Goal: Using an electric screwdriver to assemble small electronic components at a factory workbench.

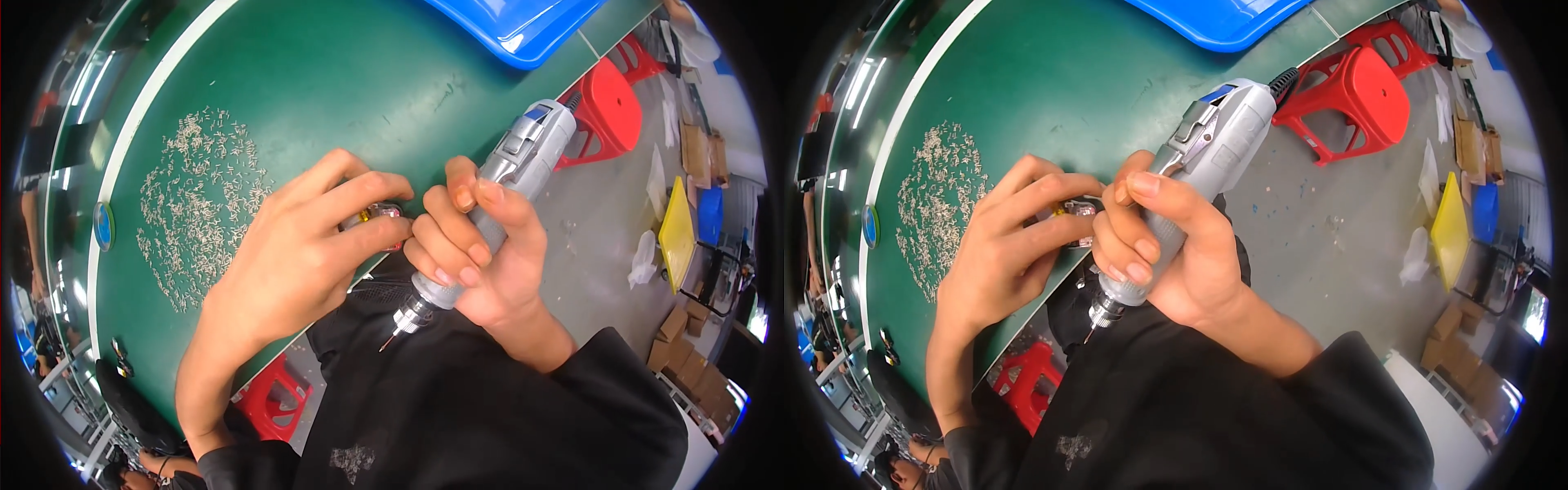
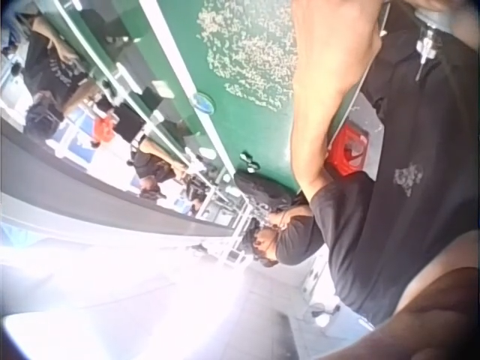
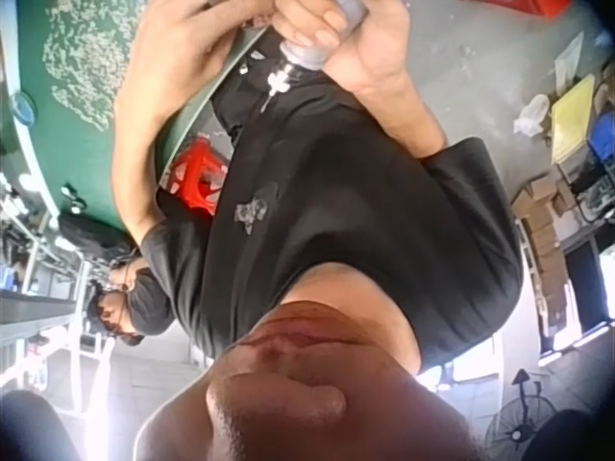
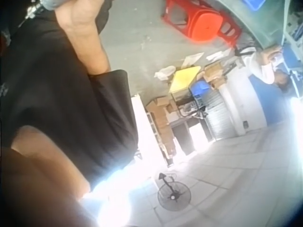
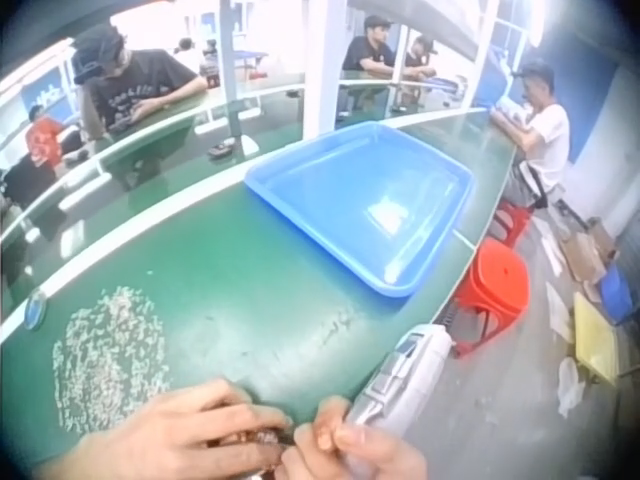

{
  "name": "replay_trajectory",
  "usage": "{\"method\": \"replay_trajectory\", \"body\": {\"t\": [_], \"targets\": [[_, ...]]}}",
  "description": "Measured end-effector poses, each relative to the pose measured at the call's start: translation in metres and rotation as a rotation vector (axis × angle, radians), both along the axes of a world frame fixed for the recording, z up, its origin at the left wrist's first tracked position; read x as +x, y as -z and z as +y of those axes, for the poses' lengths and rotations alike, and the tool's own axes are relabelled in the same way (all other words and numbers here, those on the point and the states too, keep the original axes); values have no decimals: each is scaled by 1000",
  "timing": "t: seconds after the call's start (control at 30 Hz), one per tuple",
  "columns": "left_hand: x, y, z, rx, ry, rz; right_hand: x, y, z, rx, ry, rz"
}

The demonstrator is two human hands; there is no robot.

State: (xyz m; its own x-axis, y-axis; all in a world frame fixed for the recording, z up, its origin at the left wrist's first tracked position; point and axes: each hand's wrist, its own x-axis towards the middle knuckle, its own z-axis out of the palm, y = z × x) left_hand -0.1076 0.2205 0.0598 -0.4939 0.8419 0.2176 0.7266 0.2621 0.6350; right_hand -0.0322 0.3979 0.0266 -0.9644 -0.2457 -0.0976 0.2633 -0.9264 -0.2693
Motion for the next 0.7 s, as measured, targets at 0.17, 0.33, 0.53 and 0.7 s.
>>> {"method": "replay_trajectory", "body": {"t": [0.17,0.33,0.53,0.7], "targets": [[2,-4,4,-45,-89,96,1,3,4,7,24,-34],[5,4,6,-22,-208,338,4,3,3,-11,-10,-58],[7,17,8,41,-181,567,17,0,-11,49,-36,-102],[11,19,10,61,-160,601,20,-1,-27,67,75,-230]]}}
